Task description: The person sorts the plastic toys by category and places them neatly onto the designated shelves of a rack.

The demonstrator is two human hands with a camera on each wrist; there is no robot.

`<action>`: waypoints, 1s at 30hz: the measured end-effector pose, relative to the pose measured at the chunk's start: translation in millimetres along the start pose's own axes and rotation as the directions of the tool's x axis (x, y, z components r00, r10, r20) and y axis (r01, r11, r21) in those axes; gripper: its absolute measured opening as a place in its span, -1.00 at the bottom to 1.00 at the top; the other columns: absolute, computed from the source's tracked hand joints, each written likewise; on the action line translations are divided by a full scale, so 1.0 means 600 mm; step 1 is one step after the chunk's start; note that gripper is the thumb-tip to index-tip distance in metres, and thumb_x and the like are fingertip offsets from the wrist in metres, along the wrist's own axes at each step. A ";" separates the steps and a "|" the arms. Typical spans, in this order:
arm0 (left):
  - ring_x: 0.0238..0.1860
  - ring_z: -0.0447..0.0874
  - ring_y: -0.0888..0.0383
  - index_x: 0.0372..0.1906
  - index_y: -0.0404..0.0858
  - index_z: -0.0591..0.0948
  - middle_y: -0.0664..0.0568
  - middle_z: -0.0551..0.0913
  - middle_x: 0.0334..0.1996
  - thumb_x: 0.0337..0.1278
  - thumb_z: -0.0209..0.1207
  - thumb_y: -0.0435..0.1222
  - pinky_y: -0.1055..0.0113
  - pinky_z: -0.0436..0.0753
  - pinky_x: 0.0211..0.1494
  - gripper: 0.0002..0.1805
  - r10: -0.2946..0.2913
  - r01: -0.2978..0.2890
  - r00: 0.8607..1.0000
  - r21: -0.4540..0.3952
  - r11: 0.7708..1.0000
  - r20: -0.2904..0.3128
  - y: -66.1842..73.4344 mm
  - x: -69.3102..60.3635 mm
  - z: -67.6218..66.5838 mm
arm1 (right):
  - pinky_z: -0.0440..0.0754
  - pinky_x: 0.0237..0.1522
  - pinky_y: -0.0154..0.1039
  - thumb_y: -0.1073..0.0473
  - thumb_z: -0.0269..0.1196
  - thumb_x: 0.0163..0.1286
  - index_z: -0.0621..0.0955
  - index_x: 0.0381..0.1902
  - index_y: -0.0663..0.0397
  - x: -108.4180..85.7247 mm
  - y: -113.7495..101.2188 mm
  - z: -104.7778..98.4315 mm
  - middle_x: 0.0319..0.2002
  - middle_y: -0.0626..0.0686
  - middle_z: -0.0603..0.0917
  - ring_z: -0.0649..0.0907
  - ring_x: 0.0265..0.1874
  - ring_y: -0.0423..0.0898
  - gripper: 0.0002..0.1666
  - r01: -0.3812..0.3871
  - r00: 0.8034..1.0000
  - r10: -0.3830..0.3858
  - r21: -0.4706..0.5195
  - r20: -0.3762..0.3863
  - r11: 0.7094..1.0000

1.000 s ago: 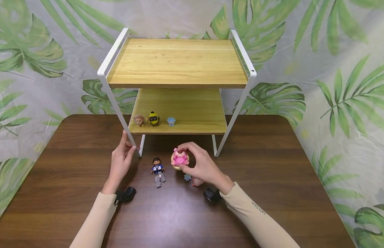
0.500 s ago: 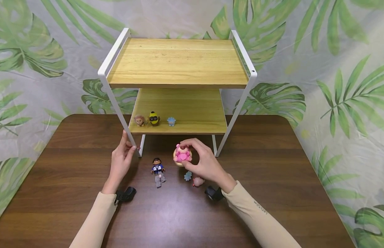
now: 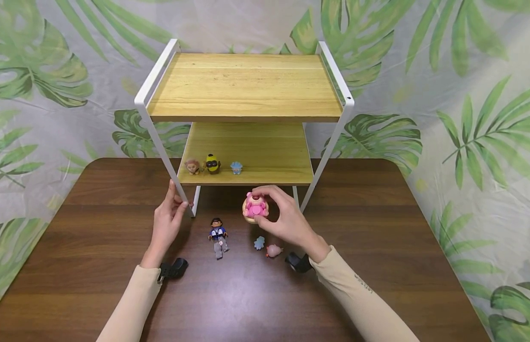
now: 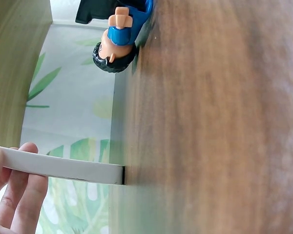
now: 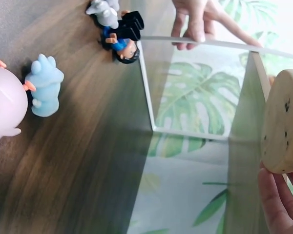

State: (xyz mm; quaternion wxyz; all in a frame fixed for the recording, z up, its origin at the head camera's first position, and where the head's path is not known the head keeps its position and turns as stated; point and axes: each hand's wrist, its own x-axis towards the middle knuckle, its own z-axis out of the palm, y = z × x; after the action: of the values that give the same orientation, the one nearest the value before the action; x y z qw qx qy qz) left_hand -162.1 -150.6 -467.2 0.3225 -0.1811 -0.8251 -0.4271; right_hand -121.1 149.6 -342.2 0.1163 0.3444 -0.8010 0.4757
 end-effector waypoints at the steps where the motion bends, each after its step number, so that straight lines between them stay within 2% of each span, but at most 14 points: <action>1: -0.44 0.60 -0.07 0.48 0.37 -0.03 -0.16 0.55 -0.46 0.14 0.18 -0.57 -0.01 0.62 -0.34 0.06 0.001 -0.001 1.000 0.000 1.000 -0.001 0.000 0.000 0.000 | 0.52 0.03 -0.16 0.52 0.38 -0.02 0.52 -0.04 0.44 0.001 0.000 -0.001 -0.03 0.31 0.58 0.56 -0.03 0.13 -0.49 0.006 1.000 -0.006 -0.001 -0.002 1.000; 5: -0.45 0.60 -0.06 0.47 0.38 -0.03 -0.17 0.54 -0.47 0.14 0.17 -0.57 -0.01 0.62 -0.34 0.06 0.002 -0.002 1.000 -0.002 1.000 -0.001 0.001 0.001 0.000 | 0.50 0.03 -0.29 0.53 0.39 -0.04 0.52 -0.06 0.45 0.004 0.004 -0.003 -0.04 0.33 0.58 0.56 -0.05 0.15 -0.48 0.035 0.999 -0.036 -0.011 -0.018 0.999; 7: -0.45 0.59 -0.06 0.47 0.39 -0.03 -0.17 0.54 -0.47 0.15 0.17 -0.57 0.00 0.62 -0.34 0.05 0.000 0.000 1.000 -0.006 1.000 -0.002 0.001 0.001 0.000 | 0.48 0.03 -0.34 0.53 0.40 -0.05 0.53 -0.05 0.44 0.004 0.017 -0.003 -0.04 0.33 0.58 0.56 -0.06 0.14 -0.47 0.053 0.998 -0.053 -0.014 -0.030 0.998; 14: -0.44 0.58 -0.05 0.47 0.39 -0.02 -0.16 0.54 -0.47 0.14 0.17 -0.57 0.01 0.62 -0.34 0.05 -0.011 0.011 1.000 -0.010 1.000 0.000 0.001 0.000 0.001 | 0.46 0.06 -0.35 0.45 0.43 -0.03 0.55 0.02 0.29 0.005 0.063 -0.002 0.01 0.18 0.61 0.56 -0.03 0.02 -0.42 0.071 0.996 -0.071 -0.016 -0.051 0.997; 18: -0.44 0.58 -0.03 0.47 0.38 -0.02 -0.16 0.54 -0.47 0.15 0.18 -0.56 0.02 0.61 -0.34 0.05 -0.015 0.015 1.000 -0.014 1.000 0.006 0.000 0.000 0.001 | 0.51 0.05 -0.21 0.40 0.42 0.02 0.56 0.04 0.21 0.008 0.063 -0.006 0.03 0.11 0.61 0.56 -0.02 -0.04 -0.44 0.075 0.996 -0.075 -0.011 -0.052 0.997; 22: -0.44 0.57 -0.03 0.48 0.37 -0.02 -0.17 0.54 -0.46 0.14 0.18 -0.56 0.02 0.62 -0.34 0.05 -0.014 0.014 1.000 -0.021 1.000 0.010 0.000 0.000 0.001 | 0.52 0.04 -0.11 0.35 0.41 0.03 0.56 0.02 0.21 0.012 0.060 -0.009 0.02 0.10 0.61 0.57 -0.02 -0.04 -0.47 0.081 0.994 -0.083 -0.021 -0.067 0.996; 30: -0.45 0.58 -0.03 0.48 0.35 -0.03 -0.16 0.55 -0.46 0.13 0.18 -0.56 0.02 0.62 -0.35 0.05 0.000 0.000 1.000 -0.011 1.000 0.008 0.001 0.001 0.000 | 0.51 0.00 -0.23 0.41 0.39 -0.01 0.56 0.01 0.26 0.025 0.059 -0.018 0.01 0.15 0.61 0.57 -0.04 -0.03 -0.46 0.115 0.989 -0.118 -0.032 -0.090 0.993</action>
State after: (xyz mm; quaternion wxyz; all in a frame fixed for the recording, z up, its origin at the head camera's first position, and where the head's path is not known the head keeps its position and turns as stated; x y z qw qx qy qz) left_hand -162.2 -150.1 -466.9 0.3182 -0.1844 -0.8240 -0.4310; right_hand -156.9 162.9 -353.3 0.1850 0.3670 -0.7796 0.4726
